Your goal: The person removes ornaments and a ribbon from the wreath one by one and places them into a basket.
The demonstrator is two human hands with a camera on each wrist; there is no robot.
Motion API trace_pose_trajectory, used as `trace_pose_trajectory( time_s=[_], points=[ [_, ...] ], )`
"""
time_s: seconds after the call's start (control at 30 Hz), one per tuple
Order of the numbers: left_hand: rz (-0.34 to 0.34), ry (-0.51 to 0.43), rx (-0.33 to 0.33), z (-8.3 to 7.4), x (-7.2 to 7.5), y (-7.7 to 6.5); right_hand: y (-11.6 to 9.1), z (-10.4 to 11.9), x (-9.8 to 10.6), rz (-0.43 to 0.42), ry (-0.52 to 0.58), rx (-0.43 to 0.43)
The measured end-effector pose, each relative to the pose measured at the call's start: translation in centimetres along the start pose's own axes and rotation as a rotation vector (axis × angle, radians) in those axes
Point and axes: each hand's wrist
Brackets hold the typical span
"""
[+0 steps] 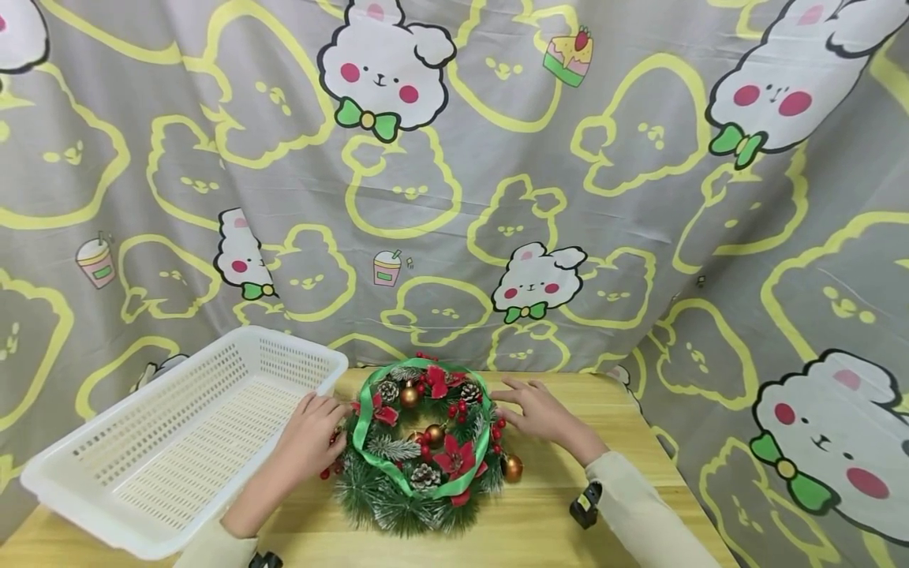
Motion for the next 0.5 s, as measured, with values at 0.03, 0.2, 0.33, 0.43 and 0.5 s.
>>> trace_pose_trajectory(
  time_s=[0.03,0.2,0.33,0.43,0.5],
  points=[
    [-0.003,0.010,-0.005,0.1,-0.1,0.0,0.0,0.0,0.0,0.005,0.003,-0.007],
    [-0.029,0.054,-0.042,0.3,-0.9,0.3,-0.1,0.0,0.0,0.018,0.009,-0.023],
    [-0.067,0.074,-0.065,0.4,-1.6,0.6,-0.1,-0.1,-0.1,0.016,0.027,-0.007],
    [-0.091,0.073,-0.073,0.4,-2.0,0.8,0.0,-0.3,-0.3,0.017,0.038,0.009],
    [-0.096,0.071,-0.074,0.4,-2.1,0.9,0.0,-0.4,-0.4,0.021,0.045,0.007]
  ],
)
Point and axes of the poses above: each hand's wrist, its own y-axis towards the middle knuckle, its own x-axis out of the back of the hand, z = x × y, and after that the axes turned 6 degrees about x, right-handed
